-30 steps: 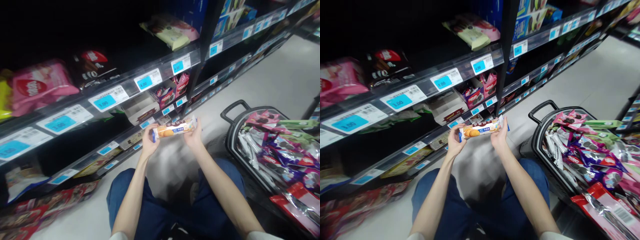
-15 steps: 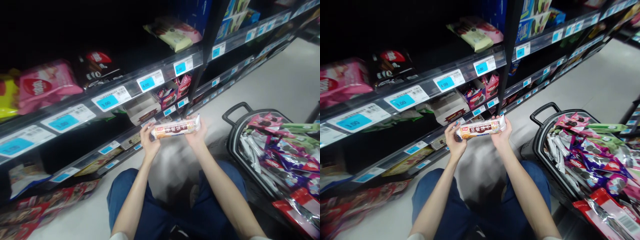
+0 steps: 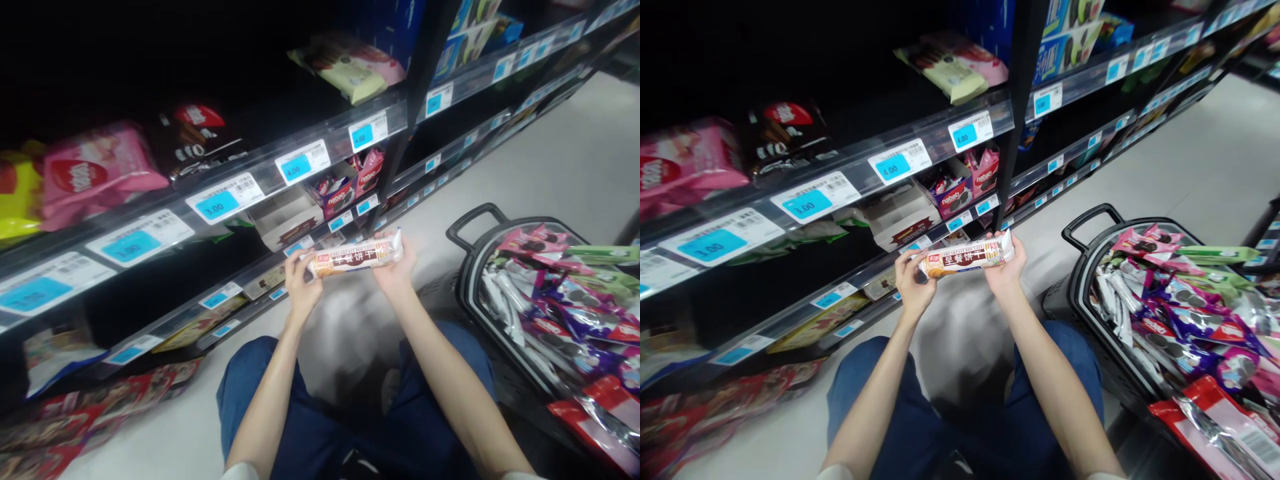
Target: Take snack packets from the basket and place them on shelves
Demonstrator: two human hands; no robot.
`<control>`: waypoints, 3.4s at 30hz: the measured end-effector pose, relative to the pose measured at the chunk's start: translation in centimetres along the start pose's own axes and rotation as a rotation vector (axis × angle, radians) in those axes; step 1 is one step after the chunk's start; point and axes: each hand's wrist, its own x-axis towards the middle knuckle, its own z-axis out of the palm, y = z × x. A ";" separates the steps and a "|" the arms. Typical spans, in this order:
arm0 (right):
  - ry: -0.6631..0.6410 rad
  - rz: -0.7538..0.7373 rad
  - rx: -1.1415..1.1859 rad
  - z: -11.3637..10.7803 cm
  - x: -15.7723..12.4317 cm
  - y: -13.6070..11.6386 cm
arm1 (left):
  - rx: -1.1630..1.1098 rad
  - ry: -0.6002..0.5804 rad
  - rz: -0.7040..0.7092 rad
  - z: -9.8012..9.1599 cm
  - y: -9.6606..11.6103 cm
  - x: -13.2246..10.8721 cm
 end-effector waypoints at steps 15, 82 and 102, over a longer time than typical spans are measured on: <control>-0.043 -0.054 -0.032 -0.4 0.6 0.2 | -0.038 0.025 0.056 0.1 -0.3 0.2; -0.836 -0.835 -1.244 -1.6 -3.9 4.6 | -1.165 -0.174 -0.733 -1.1 0.8 1.1; -0.952 -1.035 -1.438 -1.5 -4.4 4.3 | -0.989 -0.261 -0.711 -2.7 -0.3 0.7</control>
